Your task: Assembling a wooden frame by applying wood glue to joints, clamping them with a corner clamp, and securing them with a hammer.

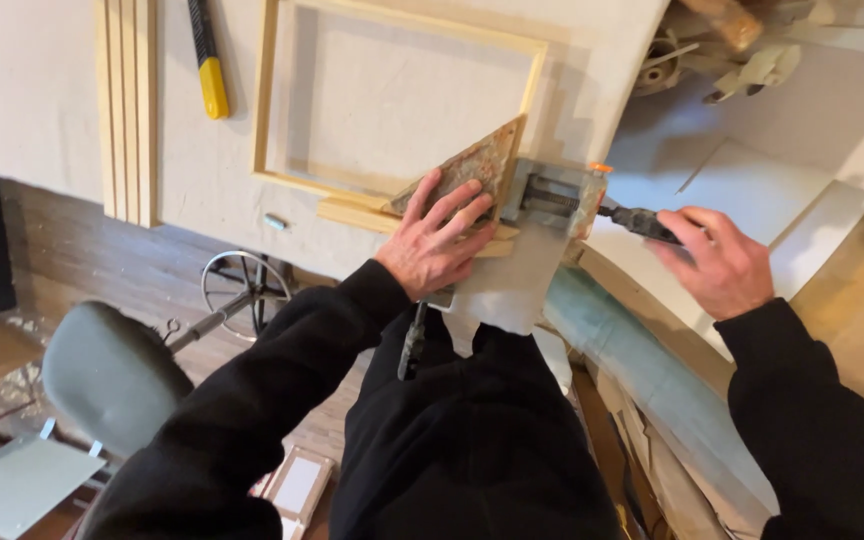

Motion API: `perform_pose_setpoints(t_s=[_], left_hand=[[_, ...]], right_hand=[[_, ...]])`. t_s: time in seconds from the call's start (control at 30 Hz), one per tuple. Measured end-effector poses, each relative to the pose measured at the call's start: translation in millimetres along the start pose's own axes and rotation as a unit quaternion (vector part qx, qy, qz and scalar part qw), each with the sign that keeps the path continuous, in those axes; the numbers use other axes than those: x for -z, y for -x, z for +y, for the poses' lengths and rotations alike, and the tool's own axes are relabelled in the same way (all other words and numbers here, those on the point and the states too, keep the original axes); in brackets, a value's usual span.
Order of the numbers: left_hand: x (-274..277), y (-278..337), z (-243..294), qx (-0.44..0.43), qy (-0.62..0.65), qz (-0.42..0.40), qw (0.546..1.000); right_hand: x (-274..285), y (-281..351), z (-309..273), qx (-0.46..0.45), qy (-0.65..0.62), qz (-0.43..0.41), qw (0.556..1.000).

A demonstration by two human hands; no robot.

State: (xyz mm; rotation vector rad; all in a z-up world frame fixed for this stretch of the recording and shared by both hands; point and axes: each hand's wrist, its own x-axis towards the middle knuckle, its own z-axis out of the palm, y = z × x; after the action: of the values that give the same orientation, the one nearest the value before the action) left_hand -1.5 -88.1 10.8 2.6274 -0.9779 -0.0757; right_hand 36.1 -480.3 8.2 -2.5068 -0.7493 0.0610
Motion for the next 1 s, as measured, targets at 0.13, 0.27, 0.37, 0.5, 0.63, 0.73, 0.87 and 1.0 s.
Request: perform_pose_setpoints(t_s=[0.13,0.27,0.37,0.5,0.63,0.73,0.87,1.0], left_hand=[[-1.9,-1.5,-0.2,-0.005,0.001,0.0,1.0],[0.0,-1.8,1.1,-0.006,0.001,0.004,1.0],[-5.4,0.4,3.0,-0.006,0.003,0.011,1.0],[-1.0,4.4,5.4,-0.001,0.006,0.005,1.0],[-1.8,-4.8,-1.7,-0.006,0.004,0.017,1.0],[-6.3,1.1,3.3,-0.002,0.012,0.016,1.0],[-2.2,-1.0,1.4,-0.008,0.012,0.019,1.0],[-0.2,-0.8,3.6,-0.019,0.011,0.017,1.0]], right_hand=[[-3.0,1.9,7.1,-0.024,-0.073,0.007,0.997],[-8.6,1.9,22.6,-0.224,-0.288,-0.083,0.927],[-22.8,13.0,53.0,-0.388,-0.433,-0.156,0.799],[-8.4,-10.9,40.1,-0.418,-0.44,-0.224,0.763],[-9.5,-29.8,-3.3,-0.177,-0.114,-0.135,0.968],[-25.2,-32.2,-21.6,-0.115,0.047,-0.113,0.986],[-39.4,-45.7,-5.8,-0.204,0.123,-0.211,0.948],[-26.4,-68.0,-5.2,-0.242,0.078,-0.29,0.923]])
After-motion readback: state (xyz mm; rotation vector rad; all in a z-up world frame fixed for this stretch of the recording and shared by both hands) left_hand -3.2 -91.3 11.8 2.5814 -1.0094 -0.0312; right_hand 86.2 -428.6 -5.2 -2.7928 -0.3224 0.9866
